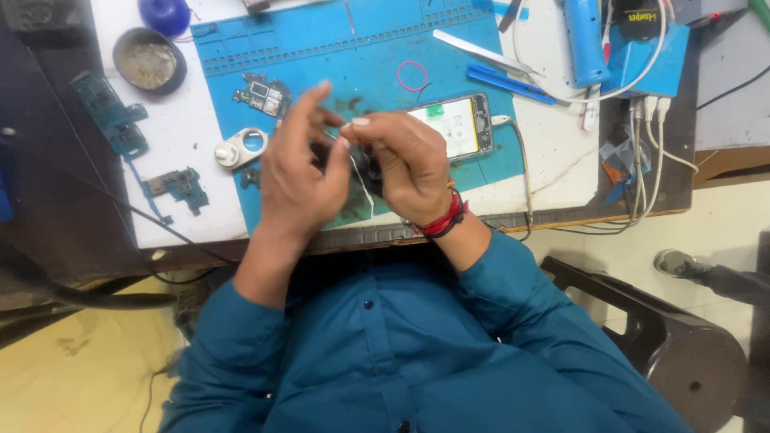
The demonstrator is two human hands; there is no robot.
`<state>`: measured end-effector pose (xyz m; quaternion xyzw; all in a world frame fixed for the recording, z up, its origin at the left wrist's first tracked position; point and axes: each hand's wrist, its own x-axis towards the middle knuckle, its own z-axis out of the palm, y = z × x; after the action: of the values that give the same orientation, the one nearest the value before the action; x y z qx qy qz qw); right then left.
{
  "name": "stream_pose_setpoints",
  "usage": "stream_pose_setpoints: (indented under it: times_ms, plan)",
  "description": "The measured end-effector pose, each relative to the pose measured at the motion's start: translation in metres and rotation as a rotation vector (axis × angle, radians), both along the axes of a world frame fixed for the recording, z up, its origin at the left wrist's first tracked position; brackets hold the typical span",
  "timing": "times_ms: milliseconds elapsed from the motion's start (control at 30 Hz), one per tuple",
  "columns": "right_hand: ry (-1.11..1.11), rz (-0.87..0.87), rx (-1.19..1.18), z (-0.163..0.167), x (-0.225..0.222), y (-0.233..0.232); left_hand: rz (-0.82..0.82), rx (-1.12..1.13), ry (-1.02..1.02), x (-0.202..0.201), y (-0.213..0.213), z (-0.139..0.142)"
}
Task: The person disassembles a smartphone by prying open the back cover and removing internal components. They use a plastic spudger and a screwdriver to detach the battery and camera module, placing parts on the workbench.
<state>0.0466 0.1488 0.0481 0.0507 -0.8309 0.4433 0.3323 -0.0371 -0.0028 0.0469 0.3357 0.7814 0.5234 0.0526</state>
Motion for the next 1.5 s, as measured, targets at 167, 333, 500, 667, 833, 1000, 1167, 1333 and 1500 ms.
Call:
stream_pose_setpoints:
  times_ms: [167, 333, 500, 667, 833, 1000, 1167, 1333, 1500]
  plan:
    - [0.067, 0.002, -0.019, -0.002, -0.003, -0.002, -0.081, -0.057, 0.164, 0.006, -0.003, 0.001]
    - [0.078, 0.023, -0.064, -0.006, -0.002, -0.003, -0.149, -0.147, 0.189, 0.007, -0.003, 0.003]
    - [0.045, 0.07, -0.12, -0.006, -0.001, -0.004, -0.131, -0.178, 0.193, 0.006, -0.001, -0.003]
    - [0.096, -0.006, 0.017, -0.004, -0.002, -0.005, -0.132, -0.173, 0.208, 0.006, -0.001, -0.007]
    - [0.116, -0.032, 0.057, -0.005, -0.004, -0.006, -0.115, -0.201, 0.212, 0.006, 0.001, -0.006]
    - [0.096, -0.018, -0.004, -0.01, -0.002, -0.007, -0.117, -0.204, 0.167, 0.006, 0.001, -0.005]
    - [0.083, 0.031, -0.051, -0.014, -0.001, -0.006, -0.119, -0.188, 0.13, 0.005, 0.001, -0.003]
    - [0.134, 0.01, 0.014, -0.015, 0.0, -0.005, -0.139, -0.171, 0.155, 0.006, 0.001, -0.001]
    - [0.103, -0.025, 0.012, -0.014, 0.001, -0.008, -0.129, -0.195, 0.112, 0.006, 0.0, -0.001]
